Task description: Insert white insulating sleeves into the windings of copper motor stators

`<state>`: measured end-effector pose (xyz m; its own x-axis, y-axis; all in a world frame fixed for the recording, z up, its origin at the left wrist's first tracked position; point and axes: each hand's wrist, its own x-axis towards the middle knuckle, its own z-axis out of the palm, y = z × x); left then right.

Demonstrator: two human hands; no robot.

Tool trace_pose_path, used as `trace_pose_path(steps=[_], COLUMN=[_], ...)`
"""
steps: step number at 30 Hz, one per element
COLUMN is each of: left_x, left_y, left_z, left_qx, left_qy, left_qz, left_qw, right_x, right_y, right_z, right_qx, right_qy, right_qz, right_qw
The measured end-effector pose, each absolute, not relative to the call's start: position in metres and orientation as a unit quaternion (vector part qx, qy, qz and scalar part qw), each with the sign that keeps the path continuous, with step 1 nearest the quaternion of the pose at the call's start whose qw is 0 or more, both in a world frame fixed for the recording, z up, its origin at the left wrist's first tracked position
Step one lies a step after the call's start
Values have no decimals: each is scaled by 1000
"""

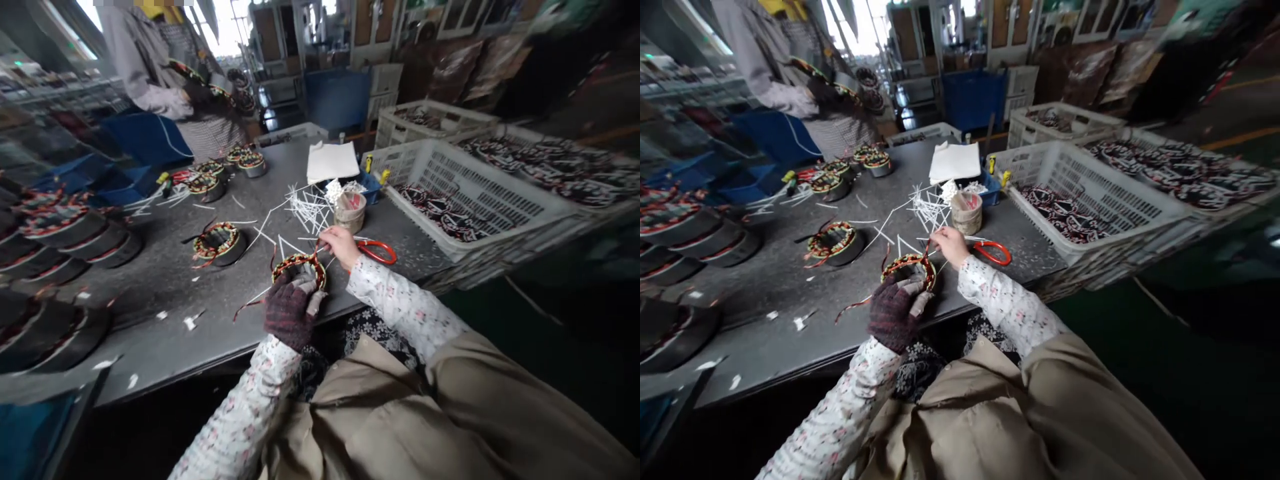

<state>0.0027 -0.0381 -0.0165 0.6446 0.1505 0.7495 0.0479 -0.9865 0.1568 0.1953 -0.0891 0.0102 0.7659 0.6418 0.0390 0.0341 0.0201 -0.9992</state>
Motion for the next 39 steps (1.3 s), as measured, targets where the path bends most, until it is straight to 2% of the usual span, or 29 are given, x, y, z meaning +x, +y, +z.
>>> trace_pose_path(steps=[3, 7, 9, 13, 15, 17, 24, 30, 39], left_x=[5, 6, 7, 5, 5, 4, 5, 6, -1], left_y=[-44, -38, -34, -31, -33, -34, -40, -40, -45], left_z=[-18, -22, -24, -24, -22, -21, -16, -11, -17], left_qx=[903, 898, 911, 931, 926, 925, 916, 903, 934], left_qy=[46, 22, 33, 78, 86, 78, 66, 14, 79], left_qz=[426, 437, 408, 351, 359, 363, 388, 429, 347], left_qw=[36, 38, 55, 70, 75, 77, 82, 24, 36], right_x=[211, 241, 258, 277, 280, 281, 260, 193, 142], right_y=[-91, -108, -112, -106, -102, -99, -116, -164, -202], right_z=[15, 30, 39, 49, 50, 50, 42, 27, 0], right_qx=[-679, -713, -754, -838, -852, -852, -754, -611, -562], right_qy=[-243, -212, -249, -346, -362, -369, -373, -495, -344], right_qz=[225, 99, 18, -48, -50, -57, -102, -249, -79], right_qw=[655, 662, 608, 420, 375, 367, 531, 566, 748])
